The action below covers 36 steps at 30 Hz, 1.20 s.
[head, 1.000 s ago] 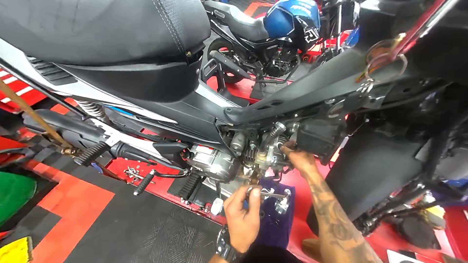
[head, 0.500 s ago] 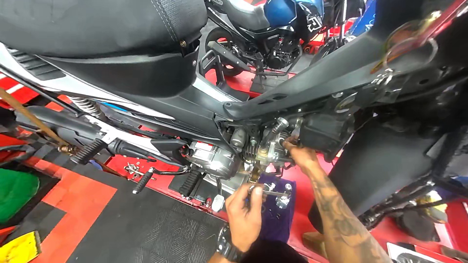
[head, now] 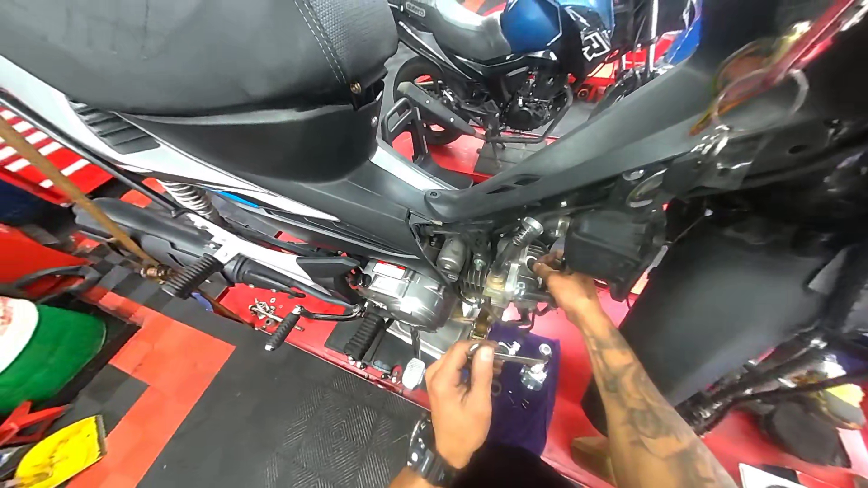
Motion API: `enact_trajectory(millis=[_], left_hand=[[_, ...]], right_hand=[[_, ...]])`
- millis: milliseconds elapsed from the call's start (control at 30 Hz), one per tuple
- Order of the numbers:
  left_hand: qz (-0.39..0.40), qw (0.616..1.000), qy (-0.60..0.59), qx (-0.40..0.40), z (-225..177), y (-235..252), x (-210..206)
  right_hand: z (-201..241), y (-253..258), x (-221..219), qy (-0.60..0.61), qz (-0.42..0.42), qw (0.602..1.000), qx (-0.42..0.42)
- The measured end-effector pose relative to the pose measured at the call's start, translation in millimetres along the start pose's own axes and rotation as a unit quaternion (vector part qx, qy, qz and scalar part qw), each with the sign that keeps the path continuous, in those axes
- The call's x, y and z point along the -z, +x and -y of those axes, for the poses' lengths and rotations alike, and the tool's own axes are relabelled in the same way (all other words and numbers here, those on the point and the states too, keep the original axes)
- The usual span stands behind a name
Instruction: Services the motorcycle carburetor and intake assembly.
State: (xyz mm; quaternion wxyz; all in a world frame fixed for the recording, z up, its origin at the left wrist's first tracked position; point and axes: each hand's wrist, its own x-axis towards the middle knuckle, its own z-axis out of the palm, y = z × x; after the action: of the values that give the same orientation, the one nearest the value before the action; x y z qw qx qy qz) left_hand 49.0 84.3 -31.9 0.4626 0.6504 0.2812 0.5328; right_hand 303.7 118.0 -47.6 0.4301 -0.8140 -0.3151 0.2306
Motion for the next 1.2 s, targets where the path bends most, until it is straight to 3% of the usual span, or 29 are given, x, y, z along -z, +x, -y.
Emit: enact_trajectory(millis=[533,833,1200], left_hand=[[-0.038,0.998,0.032,0.024,-4.8,11.3,-4.1],[-0.027,0.997,0.064,0.037,-3.4,52.4,-50.7],[-0.063,0.989,0.102,0.083,14.9,55.9,-59.2]], right_hand=[[0.7,-0.6,-0.4,0.034,-0.002,0.999,0.0],[8.6,-7.7,6.7,0.03,0.034,0.999,-0.015],[9.7,-11.2,8.2,0.035,0.021,0.999,0.003]])
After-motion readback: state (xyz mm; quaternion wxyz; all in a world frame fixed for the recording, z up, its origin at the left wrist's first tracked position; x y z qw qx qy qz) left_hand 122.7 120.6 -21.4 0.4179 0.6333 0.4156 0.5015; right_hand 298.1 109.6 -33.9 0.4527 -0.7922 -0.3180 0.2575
